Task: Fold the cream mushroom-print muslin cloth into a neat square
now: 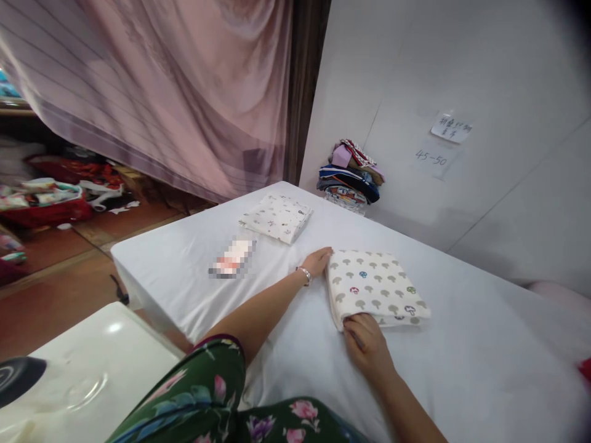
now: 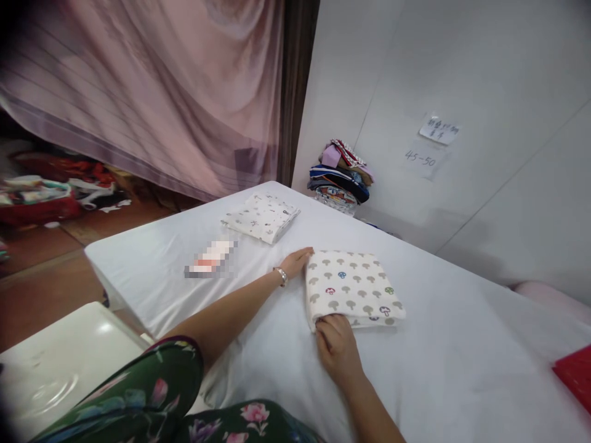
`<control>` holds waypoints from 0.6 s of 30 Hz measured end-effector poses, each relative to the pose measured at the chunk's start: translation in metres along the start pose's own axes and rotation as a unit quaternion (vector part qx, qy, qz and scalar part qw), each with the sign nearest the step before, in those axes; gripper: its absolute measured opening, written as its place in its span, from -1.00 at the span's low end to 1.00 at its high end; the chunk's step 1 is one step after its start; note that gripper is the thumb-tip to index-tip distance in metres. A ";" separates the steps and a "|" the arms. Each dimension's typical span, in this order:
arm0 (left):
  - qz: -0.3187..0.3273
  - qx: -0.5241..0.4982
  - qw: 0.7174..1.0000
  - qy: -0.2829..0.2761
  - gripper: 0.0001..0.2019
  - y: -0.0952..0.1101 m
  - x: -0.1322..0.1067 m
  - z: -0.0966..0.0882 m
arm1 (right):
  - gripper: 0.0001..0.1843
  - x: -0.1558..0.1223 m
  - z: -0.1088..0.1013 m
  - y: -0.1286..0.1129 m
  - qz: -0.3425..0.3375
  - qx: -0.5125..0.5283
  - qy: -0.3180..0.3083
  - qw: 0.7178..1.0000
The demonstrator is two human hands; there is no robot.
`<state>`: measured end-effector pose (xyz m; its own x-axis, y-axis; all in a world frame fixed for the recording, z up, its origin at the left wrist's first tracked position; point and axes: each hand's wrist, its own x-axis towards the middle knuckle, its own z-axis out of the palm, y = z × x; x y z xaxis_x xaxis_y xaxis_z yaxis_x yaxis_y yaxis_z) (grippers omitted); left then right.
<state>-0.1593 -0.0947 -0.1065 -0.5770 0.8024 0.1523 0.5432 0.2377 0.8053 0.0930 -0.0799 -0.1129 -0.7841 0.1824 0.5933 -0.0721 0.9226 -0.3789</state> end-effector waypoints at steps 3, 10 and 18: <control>-0.054 -0.033 0.998 0.028 -0.62 -0.011 0.000 -0.004 | -0.86 -0.001 0.001 0.001 0.028 0.004 -0.012 1.000; -0.019 0.051 0.998 0.006 -0.50 -0.011 0.007 0.000 | -0.86 -0.001 0.002 0.001 0.050 -0.003 -0.026 0.998; 0.012 0.156 0.987 -0.029 -0.64 -0.013 0.036 -0.003 | -0.86 0.002 0.000 0.001 0.081 0.010 -0.050 0.995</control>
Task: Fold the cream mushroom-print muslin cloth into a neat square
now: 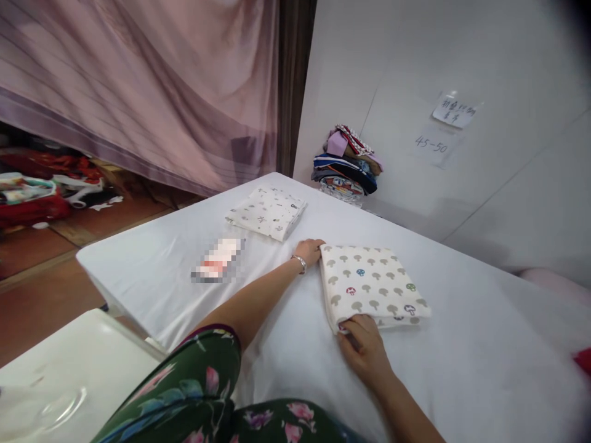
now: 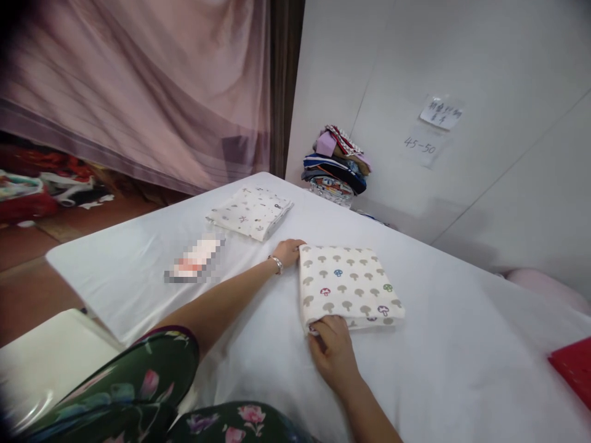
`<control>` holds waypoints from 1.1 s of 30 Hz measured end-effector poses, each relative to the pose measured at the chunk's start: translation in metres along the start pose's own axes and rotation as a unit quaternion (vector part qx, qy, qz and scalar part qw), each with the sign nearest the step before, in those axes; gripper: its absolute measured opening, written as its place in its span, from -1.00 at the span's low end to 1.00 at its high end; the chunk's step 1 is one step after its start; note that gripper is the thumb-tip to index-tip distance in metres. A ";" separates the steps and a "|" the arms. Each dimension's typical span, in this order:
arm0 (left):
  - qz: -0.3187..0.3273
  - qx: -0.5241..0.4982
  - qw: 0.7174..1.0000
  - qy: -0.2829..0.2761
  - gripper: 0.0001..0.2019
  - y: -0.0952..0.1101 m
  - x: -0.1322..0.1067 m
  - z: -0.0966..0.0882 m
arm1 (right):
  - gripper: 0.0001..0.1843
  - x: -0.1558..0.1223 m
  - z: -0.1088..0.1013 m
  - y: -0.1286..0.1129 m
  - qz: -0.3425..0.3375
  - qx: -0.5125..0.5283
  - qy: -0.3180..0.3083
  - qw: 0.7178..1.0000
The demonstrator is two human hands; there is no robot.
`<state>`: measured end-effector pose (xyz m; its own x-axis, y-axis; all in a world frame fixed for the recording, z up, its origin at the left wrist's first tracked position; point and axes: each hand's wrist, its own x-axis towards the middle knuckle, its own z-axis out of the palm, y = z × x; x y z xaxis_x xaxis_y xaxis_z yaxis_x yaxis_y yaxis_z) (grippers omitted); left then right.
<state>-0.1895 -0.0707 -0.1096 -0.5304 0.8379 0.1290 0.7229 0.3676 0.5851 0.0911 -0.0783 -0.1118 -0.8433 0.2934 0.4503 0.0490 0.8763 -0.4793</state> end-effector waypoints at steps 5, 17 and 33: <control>-0.029 0.002 1.000 0.010 -0.68 -0.008 0.014 0.002 | -0.78 0.006 -0.004 -0.005 0.001 -0.004 -0.021 1.000; -0.022 -0.001 1.000 0.007 -0.66 -0.004 0.006 0.001 | -0.70 0.010 -0.011 -0.012 -0.001 0.001 -0.052 0.999; 0.275 0.084 0.953 -0.096 -0.53 0.089 -0.082 0.013 | -0.66 0.006 -0.016 -0.025 -0.021 -0.086 -0.082 0.993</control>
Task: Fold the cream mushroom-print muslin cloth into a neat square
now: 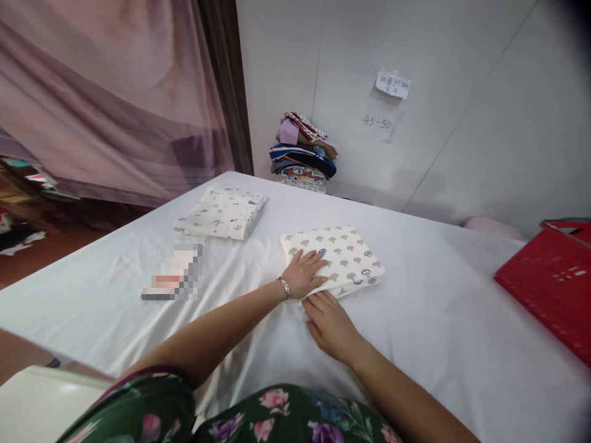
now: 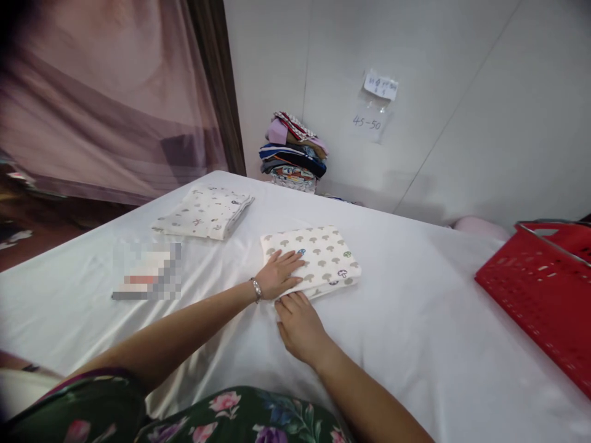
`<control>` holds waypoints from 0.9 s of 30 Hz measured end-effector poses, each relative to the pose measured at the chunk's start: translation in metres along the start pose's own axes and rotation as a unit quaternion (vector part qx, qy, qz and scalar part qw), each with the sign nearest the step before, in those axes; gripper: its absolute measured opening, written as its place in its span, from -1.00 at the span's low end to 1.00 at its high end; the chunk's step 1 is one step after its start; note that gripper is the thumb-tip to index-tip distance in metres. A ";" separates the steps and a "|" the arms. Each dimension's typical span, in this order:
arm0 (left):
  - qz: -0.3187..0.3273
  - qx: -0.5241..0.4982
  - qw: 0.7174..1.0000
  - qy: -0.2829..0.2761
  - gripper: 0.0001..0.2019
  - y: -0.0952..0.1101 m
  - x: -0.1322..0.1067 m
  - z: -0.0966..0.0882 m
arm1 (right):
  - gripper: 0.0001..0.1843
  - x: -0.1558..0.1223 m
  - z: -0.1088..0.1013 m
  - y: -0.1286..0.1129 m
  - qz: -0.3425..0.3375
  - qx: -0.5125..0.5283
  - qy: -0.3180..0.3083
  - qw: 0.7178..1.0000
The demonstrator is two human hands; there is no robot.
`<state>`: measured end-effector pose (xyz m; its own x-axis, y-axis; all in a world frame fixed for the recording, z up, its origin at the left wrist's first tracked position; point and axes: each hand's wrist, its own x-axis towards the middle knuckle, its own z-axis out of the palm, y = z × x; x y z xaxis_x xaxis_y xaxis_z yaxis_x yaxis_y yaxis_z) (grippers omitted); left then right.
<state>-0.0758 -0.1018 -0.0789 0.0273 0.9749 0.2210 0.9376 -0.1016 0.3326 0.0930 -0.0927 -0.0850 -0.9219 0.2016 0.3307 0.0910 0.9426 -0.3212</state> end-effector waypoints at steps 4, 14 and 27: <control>-0.001 0.028 0.999 -0.019 -0.52 -0.007 -0.003 0.007 | -0.82 -0.002 -0.011 -0.010 -0.030 0.007 -0.014 0.999; 0.005 0.028 0.999 -0.025 -0.48 0.003 -0.009 0.006 | -0.75 0.002 -0.061 0.039 0.079 0.043 0.135 0.987; 0.016 0.056 0.998 0.029 -0.76 0.032 -0.008 0.001 | -0.61 -0.030 -0.057 0.126 0.125 -0.081 0.095 0.984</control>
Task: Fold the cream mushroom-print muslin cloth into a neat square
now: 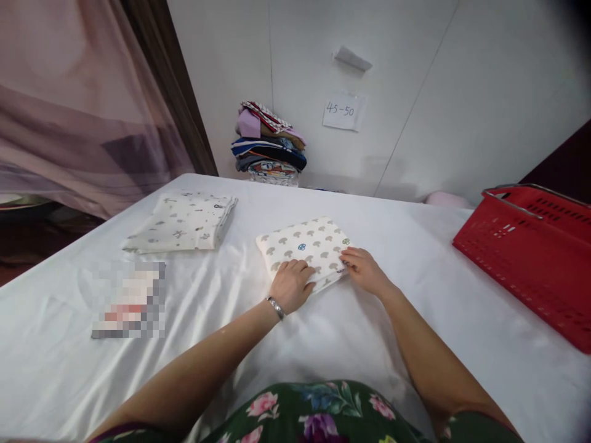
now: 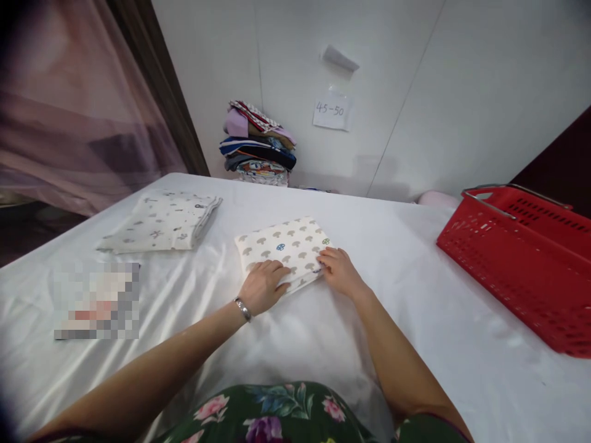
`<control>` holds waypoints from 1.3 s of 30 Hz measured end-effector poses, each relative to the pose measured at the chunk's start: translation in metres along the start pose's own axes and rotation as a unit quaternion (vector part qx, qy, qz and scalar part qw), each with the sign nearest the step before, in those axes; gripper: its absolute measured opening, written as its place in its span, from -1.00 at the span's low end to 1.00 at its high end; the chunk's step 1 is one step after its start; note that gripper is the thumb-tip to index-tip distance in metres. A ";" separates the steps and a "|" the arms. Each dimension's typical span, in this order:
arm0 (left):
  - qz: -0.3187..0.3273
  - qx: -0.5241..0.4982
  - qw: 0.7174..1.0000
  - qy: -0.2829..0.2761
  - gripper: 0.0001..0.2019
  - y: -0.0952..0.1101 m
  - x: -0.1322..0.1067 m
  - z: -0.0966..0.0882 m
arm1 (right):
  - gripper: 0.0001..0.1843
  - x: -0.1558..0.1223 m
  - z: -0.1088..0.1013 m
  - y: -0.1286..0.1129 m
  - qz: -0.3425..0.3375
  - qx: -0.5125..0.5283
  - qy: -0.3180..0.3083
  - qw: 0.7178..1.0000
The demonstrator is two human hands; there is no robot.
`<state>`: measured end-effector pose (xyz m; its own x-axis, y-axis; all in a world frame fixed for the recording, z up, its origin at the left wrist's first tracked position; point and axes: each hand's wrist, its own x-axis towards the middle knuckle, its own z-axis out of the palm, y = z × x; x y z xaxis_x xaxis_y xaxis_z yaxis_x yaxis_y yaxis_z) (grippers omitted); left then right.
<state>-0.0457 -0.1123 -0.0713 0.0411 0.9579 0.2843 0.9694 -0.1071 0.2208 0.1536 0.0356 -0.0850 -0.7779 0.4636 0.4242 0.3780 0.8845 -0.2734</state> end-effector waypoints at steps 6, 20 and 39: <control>-0.018 0.034 0.998 -0.045 -0.84 0.006 0.007 -0.002 | -0.55 -0.005 0.003 -0.003 0.006 -0.020 -0.018 1.000; 0.013 0.055 0.998 -0.036 -0.81 0.003 0.004 0.001 | -0.58 -0.011 0.011 0.011 0.030 -0.011 0.018 0.999; -0.037 0.029 0.998 -0.041 -0.81 0.013 0.012 0.001 | -0.44 -0.029 -0.008 0.019 0.192 0.063 -0.024 0.979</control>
<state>-0.0326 -0.1022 -0.0657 -0.0142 0.9814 0.1917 0.9829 -0.0215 0.1831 0.1874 0.0393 -0.0952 -0.6139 0.7555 0.2287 0.5849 0.6300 -0.5109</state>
